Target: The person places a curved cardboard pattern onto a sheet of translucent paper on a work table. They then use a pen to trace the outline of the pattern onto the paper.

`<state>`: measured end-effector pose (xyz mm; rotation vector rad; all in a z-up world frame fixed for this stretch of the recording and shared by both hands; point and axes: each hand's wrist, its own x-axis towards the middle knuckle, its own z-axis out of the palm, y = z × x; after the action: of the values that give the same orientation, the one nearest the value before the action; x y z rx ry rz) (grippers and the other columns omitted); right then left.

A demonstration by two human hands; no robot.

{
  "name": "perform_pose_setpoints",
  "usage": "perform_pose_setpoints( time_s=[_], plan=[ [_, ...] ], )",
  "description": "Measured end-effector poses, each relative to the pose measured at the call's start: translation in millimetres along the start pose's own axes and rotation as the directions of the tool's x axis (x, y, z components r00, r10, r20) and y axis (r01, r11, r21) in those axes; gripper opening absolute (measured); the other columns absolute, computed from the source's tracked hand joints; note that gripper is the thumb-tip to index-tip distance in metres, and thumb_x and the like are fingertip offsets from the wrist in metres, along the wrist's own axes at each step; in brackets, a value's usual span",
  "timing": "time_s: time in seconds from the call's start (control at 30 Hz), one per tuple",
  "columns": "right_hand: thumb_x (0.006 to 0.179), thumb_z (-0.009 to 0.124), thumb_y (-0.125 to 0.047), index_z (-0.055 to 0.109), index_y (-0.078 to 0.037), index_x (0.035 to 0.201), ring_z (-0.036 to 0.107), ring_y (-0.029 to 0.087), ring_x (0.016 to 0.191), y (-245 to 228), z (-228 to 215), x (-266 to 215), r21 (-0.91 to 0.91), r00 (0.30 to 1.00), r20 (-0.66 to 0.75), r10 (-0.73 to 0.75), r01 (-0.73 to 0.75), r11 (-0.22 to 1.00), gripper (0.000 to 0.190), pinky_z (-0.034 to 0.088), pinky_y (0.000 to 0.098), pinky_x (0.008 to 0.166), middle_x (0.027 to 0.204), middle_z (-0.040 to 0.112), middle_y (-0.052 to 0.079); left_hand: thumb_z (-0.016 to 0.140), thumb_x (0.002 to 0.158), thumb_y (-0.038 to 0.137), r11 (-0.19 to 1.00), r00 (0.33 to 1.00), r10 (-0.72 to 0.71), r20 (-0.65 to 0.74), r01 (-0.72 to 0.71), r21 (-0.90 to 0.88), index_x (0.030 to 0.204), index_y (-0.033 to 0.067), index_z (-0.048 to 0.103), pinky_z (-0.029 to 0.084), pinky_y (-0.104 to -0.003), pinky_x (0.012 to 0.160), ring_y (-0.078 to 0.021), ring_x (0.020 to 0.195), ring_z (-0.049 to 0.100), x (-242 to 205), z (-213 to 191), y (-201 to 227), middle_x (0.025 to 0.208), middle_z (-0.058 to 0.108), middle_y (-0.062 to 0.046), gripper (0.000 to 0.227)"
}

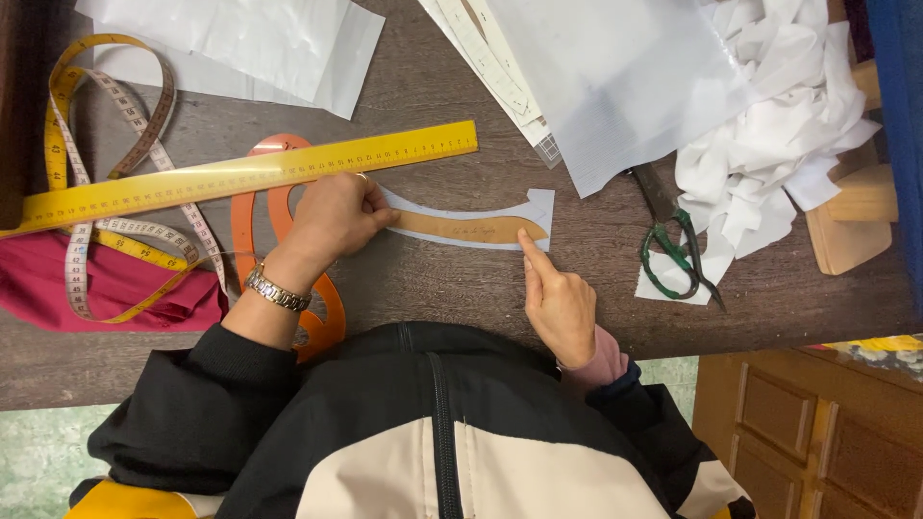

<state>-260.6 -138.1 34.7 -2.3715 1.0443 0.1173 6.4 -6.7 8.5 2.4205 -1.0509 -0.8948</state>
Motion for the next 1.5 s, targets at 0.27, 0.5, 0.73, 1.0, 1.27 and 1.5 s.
perform_pose_setpoints(
  time_s=[0.27,0.5,0.73,1.0,1.27,1.5],
  plan=[
    [0.097,0.042,-0.023,0.052,-0.030,0.140,0.066,0.047,0.080,3.2,2.0,1.2,-0.006,1.000,-0.003,-0.003,0.003,1.000,0.044,0.051,0.0565,0.070,0.086,0.071,0.024,0.076,0.073,0.027,1.000,1.000,0.022,-0.014,-0.022,-0.001,0.074,0.0117,0.074,0.055,-0.045,0.067,-0.0353,0.075,0.069,0.1,2.7,-2.7,0.063,0.067,-0.008,0.016],
    [0.097,0.043,-0.024,0.053,-0.032,0.138,0.066,0.047,0.080,1.1,0.1,1.4,-0.019,1.000,-0.004,0.004,-0.004,1.000,0.043,0.051,0.0564,0.069,0.084,0.071,0.022,0.075,0.073,0.029,0.999,1.000,0.008,-0.026,-0.007,0.034,0.075,0.0135,0.074,0.055,-0.044,0.068,-0.0341,0.076,0.069,-0.2,3.5,-1.4,0.065,0.067,-0.007,0.016],
    [0.097,0.041,-0.027,0.053,-0.032,0.139,0.068,0.047,0.078,-5.5,-6.9,5.0,-0.113,0.998,0.053,0.031,-0.025,0.993,0.044,0.052,0.0561,0.071,0.079,0.072,0.023,0.076,0.075,0.018,0.977,0.967,0.214,-0.140,-0.211,0.033,0.082,0.0111,0.065,0.054,-0.045,0.065,-0.0346,0.078,0.066,-7.9,18.4,-4.9,0.082,0.061,-0.009,0.014],
    [0.098,0.039,-0.031,0.049,-0.030,0.142,0.068,0.048,0.077,-9.4,-7.8,6.8,-0.233,0.991,0.128,0.042,-0.011,0.972,0.045,0.052,0.0569,0.072,0.078,0.071,0.025,0.062,0.080,0.016,0.540,0.584,0.799,-0.146,-0.588,0.602,0.075,0.0124,0.067,0.046,-0.037,0.074,-0.0268,0.087,0.056,-28.7,61.2,-2.7,0.092,0.057,-0.007,0.008],
    [0.098,0.039,-0.031,0.048,-0.025,0.142,0.070,0.046,0.074,-19.4,-10.7,8.6,-0.342,0.987,0.155,0.030,0.025,0.939,0.046,0.054,0.0555,0.069,0.073,0.071,0.024,0.033,0.094,0.014,0.489,0.833,0.553,-0.004,-0.321,0.811,0.147,0.0148,0.037,0.051,-0.054,0.083,-0.0531,0.101,0.062,-65.5,79.7,62.1,0.107,0.060,-0.040,0.053],
    [0.097,0.039,-0.028,0.051,-0.017,0.140,0.070,0.045,0.074,-28.9,-18.9,10.0,-0.370,0.984,0.178,0.012,0.055,0.927,0.046,0.055,0.0555,0.070,0.079,0.072,0.020,0.032,0.092,0.016,0.393,0.889,0.449,0.085,-0.282,0.875,0.143,0.0150,0.045,0.046,-0.064,0.085,-0.0599,0.100,0.058,-60.3,85.6,74.1,0.107,0.058,-0.042,0.052]
  ],
)
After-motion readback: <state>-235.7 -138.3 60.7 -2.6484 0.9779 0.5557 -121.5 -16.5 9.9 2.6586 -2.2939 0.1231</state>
